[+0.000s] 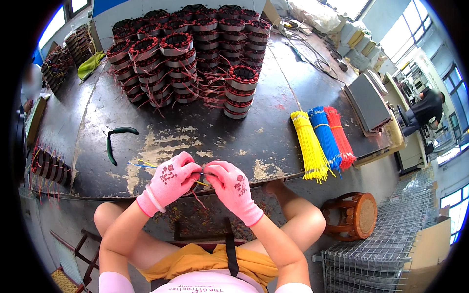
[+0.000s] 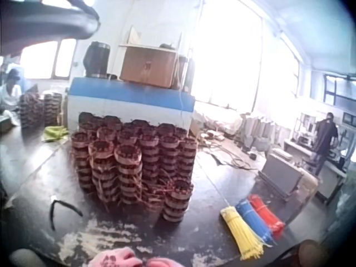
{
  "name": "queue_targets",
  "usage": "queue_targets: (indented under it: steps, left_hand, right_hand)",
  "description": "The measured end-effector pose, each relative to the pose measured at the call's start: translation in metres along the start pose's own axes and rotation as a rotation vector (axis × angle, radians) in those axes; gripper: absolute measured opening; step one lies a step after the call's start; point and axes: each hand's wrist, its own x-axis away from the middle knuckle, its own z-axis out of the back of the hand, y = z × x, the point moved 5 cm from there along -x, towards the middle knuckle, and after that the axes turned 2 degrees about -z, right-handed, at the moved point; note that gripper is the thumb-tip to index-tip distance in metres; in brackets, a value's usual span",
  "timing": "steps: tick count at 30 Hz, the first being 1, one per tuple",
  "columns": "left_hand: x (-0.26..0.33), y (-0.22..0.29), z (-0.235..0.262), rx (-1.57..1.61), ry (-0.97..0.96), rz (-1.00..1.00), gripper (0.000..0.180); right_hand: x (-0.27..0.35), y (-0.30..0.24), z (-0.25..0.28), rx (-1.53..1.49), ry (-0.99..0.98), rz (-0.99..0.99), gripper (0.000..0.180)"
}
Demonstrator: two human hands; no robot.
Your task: The person sits on the floor and repeatedly picks up cylindrical electrical components, inserts colored zip ties into them, and secures the ties using pliers. The person then stacks the finished components into a pile on the table.
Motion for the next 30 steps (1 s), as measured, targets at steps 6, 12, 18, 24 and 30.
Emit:
queue_targets:
  steps: [6,12,18,24,30]
  left_hand:
    - [-0.002,0.006,-0.003,0.026,0.02,0.045,0.017]
    - [0.003,0.003,-0.015,0.074,0.071,0.051,0.02]
    - [0.006,-0.002,-0.022,0.067,0.116,0.002,0.02]
    - [0.005,-0.003,-0.025,0.062,0.07,0.053,0.016]
    - [0.004,-0.005,-0.027,0.091,0.079,0.07,0.015]
  right_hand:
    - [0.001,0.011,-0.004,-0.146,-0.113,-0.175,0.015]
    - [-0.009,0.011,0.002,-0.109,-0.176,-0.137,0.014]
    - [-0.013,0.029,-0.01,-0.353,-0.33,-0.431,0.015]
    - [-0.005,0.02,0.002,-0.202,-0.195,-0.385,0.024]
    - [0.006,0.011,0.0,0.497,-0.108,0.248,0.044]
